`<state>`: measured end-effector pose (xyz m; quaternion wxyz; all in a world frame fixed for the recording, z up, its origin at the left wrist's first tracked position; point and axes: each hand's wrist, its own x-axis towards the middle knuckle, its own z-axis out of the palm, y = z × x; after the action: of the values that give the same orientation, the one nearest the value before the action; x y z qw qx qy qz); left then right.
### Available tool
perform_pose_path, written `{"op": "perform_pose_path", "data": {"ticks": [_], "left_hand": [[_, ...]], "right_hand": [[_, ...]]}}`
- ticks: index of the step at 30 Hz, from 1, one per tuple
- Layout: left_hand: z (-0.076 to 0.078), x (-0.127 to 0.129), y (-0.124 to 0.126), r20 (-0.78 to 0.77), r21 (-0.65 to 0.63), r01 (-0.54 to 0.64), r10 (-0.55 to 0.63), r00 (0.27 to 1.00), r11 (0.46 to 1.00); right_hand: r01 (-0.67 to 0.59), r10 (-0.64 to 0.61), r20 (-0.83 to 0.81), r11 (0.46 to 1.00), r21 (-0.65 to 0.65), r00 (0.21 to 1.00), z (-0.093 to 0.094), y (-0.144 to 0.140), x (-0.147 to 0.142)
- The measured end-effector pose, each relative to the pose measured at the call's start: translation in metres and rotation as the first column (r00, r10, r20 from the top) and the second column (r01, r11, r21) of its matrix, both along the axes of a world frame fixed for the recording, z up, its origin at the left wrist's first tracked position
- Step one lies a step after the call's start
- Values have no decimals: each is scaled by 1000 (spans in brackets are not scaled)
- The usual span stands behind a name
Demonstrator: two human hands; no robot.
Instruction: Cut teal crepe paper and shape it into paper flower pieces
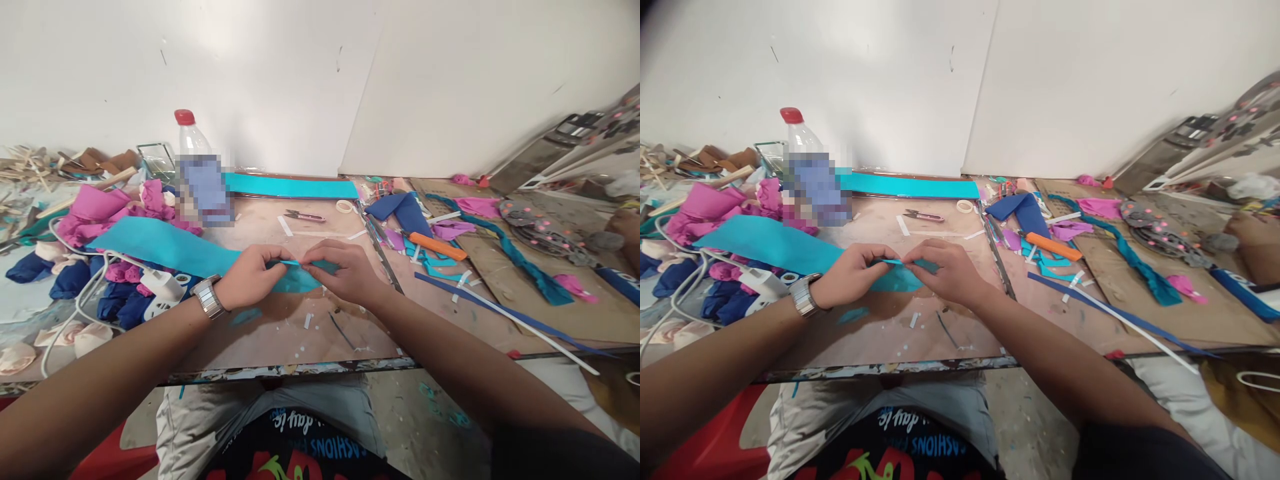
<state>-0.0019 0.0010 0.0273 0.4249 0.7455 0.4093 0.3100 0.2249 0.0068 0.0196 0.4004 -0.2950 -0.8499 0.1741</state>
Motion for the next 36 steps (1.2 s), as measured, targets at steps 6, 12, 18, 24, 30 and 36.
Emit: {"op": "perform_pose_path", "data": {"ticks": [6, 12, 18, 24, 30, 36], "left_hand": [[2, -1, -1, 43, -11, 15, -14, 999, 1000], [0, 1, -1, 20, 10, -39, 39, 999, 999], [1, 2, -2, 19, 66, -45, 43, 999, 997], [2, 4, -6, -5, 136, -74, 75, 997, 988], [1, 5, -7, -21, 158, -99, 104, 994, 982], [1, 5, -9, -54, 218, -97, 111, 992, 971]], "right_hand": [[-31, 29, 21, 995, 94, 999, 0, 1, 1], [-9, -1, 60, 987, 161, 998, 1, 1, 2], [3, -21, 85, 979, 204, 996, 1, 1, 2], [32, -56, 122, 981, 189, 991, 0, 0, 1], [77, -100, 137, 983, 167, 986, 0, -1, 0], [79, -108, 178, 984, 159, 978, 2, -2, -1]]}}
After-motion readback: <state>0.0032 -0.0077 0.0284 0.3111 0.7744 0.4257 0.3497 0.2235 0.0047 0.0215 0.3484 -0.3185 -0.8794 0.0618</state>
